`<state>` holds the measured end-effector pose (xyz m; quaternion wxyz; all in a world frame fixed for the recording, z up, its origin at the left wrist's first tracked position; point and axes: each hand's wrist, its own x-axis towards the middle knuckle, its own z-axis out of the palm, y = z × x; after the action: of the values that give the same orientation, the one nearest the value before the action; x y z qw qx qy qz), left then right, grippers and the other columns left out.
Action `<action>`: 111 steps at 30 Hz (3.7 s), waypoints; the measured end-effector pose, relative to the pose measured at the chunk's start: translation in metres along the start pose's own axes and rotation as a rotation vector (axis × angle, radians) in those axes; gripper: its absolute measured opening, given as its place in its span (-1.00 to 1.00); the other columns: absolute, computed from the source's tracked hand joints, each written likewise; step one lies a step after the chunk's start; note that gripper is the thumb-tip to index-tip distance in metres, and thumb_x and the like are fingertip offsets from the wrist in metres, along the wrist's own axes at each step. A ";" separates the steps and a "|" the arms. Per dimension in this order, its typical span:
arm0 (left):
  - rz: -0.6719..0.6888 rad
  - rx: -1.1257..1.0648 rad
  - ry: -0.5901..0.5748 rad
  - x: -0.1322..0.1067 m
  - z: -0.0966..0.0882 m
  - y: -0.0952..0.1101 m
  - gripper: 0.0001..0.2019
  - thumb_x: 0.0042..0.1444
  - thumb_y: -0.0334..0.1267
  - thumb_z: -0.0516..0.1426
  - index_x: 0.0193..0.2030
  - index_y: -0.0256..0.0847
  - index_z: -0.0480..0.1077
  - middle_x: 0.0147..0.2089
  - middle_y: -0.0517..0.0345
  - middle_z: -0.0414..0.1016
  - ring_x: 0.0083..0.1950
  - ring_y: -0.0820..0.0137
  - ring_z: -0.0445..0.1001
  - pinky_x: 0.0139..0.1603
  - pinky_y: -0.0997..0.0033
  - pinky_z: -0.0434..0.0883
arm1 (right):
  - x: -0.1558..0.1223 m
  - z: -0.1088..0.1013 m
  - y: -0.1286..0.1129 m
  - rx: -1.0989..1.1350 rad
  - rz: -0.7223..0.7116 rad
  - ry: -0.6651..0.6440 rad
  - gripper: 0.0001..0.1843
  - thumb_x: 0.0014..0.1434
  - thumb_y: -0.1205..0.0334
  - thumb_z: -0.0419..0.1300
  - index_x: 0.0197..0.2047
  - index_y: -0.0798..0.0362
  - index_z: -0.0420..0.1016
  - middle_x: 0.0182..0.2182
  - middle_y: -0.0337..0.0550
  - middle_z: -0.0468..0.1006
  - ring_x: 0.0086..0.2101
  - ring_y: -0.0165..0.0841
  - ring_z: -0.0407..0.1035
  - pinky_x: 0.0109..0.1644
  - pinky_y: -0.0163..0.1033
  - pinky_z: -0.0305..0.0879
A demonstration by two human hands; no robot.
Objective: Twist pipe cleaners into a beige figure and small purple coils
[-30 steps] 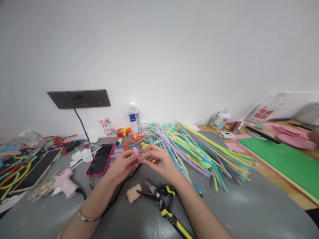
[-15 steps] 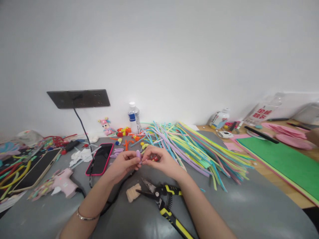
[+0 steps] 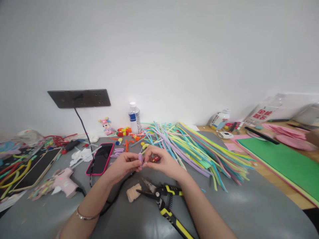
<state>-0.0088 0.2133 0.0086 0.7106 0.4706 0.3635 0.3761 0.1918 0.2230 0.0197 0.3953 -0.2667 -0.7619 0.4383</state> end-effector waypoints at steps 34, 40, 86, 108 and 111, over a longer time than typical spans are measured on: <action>0.438 0.200 0.309 0.000 0.011 -0.004 -0.88 -0.01 -0.24 0.33 -0.34 -0.23 0.59 -0.45 0.13 0.66 -0.40 0.33 0.62 -0.39 0.47 0.53 | 0.004 0.014 0.001 0.167 0.178 0.250 -0.64 0.14 -0.10 0.31 -0.33 0.05 0.44 -0.51 -0.26 0.47 -0.49 -0.41 0.37 -0.39 -0.30 0.30; 0.509 0.199 0.318 -0.003 0.014 -0.005 -0.89 0.00 -0.23 0.32 -0.36 -0.22 0.60 -0.42 0.12 0.67 -0.39 0.33 0.63 -0.28 0.43 0.57 | 0.003 0.015 -0.001 0.183 0.150 0.267 -0.69 0.12 -0.04 0.34 -0.35 0.04 0.48 -0.51 -0.23 0.55 -0.50 -0.39 0.45 -0.38 -0.28 0.40; 0.351 0.208 0.280 -0.002 0.011 -0.001 -0.77 -0.10 -0.10 0.37 -0.47 -0.24 0.57 -0.53 0.14 0.57 -0.49 0.39 0.49 -0.39 0.44 0.46 | -0.001 0.012 -0.006 -0.096 0.008 0.243 -0.74 0.22 0.02 0.27 -0.38 0.02 0.58 -0.46 -0.13 0.63 -0.47 -0.33 0.48 -0.39 -0.27 0.37; 0.100 1.305 0.329 -0.032 -0.075 0.038 -0.95 -0.04 -0.35 0.19 -0.42 -0.19 0.49 -0.42 0.12 0.59 -0.36 0.28 0.50 -0.31 0.39 0.31 | 0.003 0.007 0.012 0.179 -0.035 0.286 -0.53 0.30 -0.10 0.14 0.14 0.00 0.33 -0.29 -0.14 0.57 -0.45 -0.39 0.40 -0.38 -0.28 0.36; 0.086 1.354 0.338 -0.032 -0.079 0.032 -0.88 -0.05 -0.44 0.18 -0.39 -0.18 0.52 -0.37 0.09 0.62 -0.31 0.26 0.51 -0.26 0.37 0.31 | 0.003 0.007 0.013 0.167 -0.026 0.287 -0.54 0.31 -0.09 0.11 0.15 0.00 0.31 -0.28 -0.14 0.55 -0.46 -0.40 0.38 -0.40 -0.29 0.33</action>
<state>-0.0978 0.2254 0.0210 0.1794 0.7588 0.6045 0.1629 0.1851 0.2287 0.0074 0.5264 -0.2830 -0.6621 0.4522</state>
